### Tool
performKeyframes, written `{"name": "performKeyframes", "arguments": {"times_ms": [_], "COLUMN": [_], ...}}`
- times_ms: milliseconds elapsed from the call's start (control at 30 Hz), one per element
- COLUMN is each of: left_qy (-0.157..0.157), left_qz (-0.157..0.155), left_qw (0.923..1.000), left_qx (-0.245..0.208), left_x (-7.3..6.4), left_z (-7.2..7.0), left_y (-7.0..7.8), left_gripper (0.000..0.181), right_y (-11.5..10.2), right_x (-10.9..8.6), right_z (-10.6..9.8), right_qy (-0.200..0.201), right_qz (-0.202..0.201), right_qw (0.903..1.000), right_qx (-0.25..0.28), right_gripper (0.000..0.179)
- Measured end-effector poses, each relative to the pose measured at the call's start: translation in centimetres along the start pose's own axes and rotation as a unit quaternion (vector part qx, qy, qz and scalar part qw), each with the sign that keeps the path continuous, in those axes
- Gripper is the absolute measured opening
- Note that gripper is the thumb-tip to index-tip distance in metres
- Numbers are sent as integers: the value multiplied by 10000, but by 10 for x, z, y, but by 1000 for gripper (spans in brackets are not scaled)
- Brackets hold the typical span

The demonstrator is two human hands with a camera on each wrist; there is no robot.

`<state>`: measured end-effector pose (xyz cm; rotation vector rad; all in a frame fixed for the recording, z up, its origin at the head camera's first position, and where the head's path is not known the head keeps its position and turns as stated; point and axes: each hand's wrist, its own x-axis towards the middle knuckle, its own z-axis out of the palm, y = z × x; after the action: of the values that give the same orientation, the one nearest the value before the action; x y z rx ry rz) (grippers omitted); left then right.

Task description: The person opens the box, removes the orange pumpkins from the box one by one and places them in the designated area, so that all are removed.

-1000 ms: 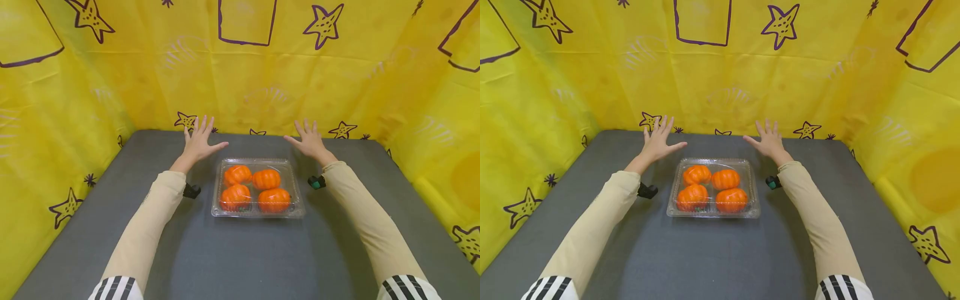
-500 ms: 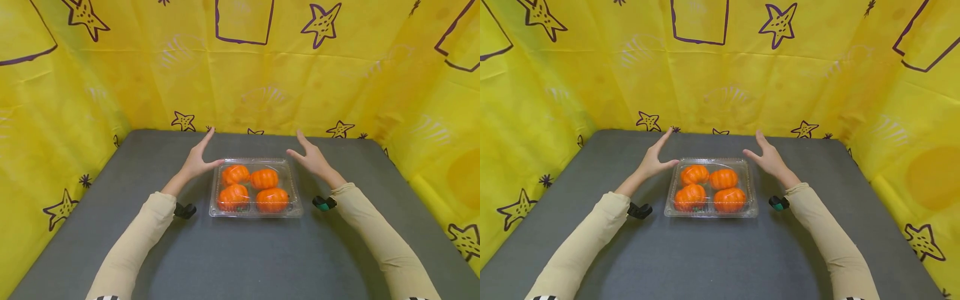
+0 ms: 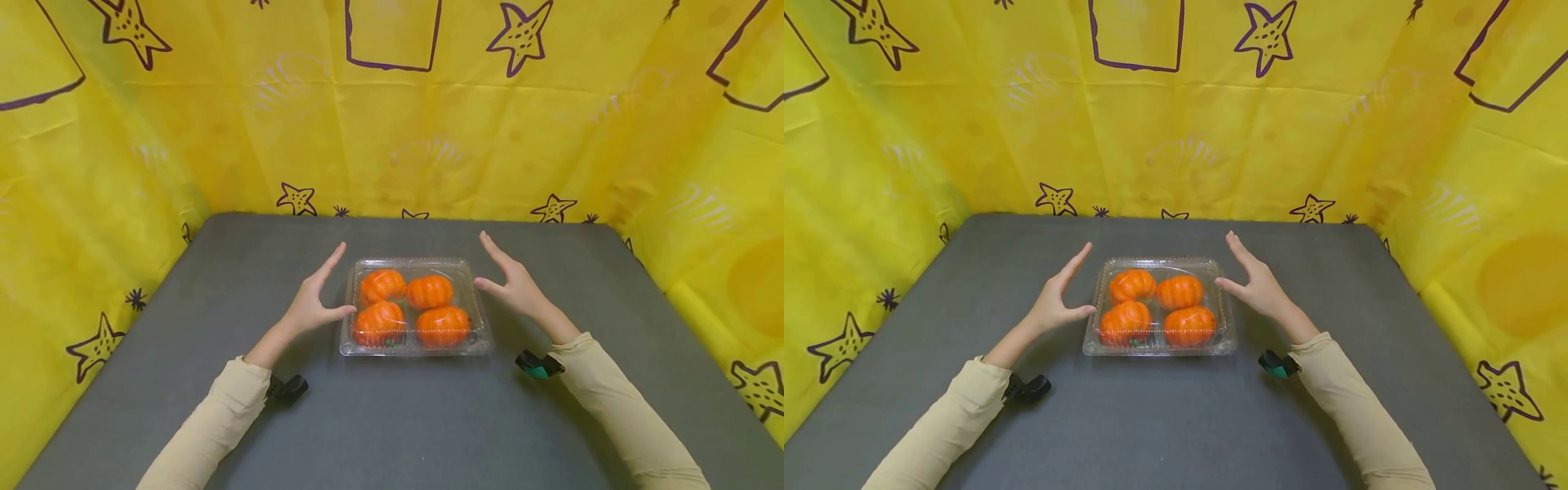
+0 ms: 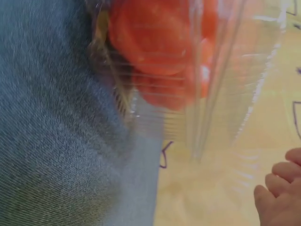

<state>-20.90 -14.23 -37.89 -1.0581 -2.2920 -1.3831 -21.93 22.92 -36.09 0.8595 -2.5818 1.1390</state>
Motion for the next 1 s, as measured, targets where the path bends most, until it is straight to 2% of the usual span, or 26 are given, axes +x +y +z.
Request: {"name": "performKeyframes", "arguments": {"times_ms": [67,233,367,467,667,833,900,1000], "left_qy": [-98,-403,-737,-853,-799,-633,-513,-347], "left_qz": [35,62,75,-86,-460,-991,-1120,-1144], "left_qw": [9999,9987,9963,9951,9949,9929,9924,9920], "left_qx": [64,298,425,500,407,193,47,-402], "left_x": [-11,-31,-41,-48,-56,-63,-63,-60], "left_z": [5,14,19,23,33,39,39,38], "left_y": [-8,-8,-9,-12,-14,-11,-4,10], "left_gripper": [99,106,109,114,112,104,100,94], "right_y": [-3,-23,-41,-41,-31,-24,-22,-22], "right_x": [-6,-26,-42,-51,-61,-65,-65,-66], "right_z": [-1,-1,7,18,33,40,42,45], "right_qy": [-41,-110,-251,-322,-292,-303,-253,-137], "right_qz": [-108,-314,-491,-486,-433,-442,-480,-585], "right_qw": [9999,9986,9970,9966,9954,9941,9936,9925], "right_qx": [86,413,548,580,806,948,986,1065], "right_gripper": [75,83,92,96,102,101,100,100]}}
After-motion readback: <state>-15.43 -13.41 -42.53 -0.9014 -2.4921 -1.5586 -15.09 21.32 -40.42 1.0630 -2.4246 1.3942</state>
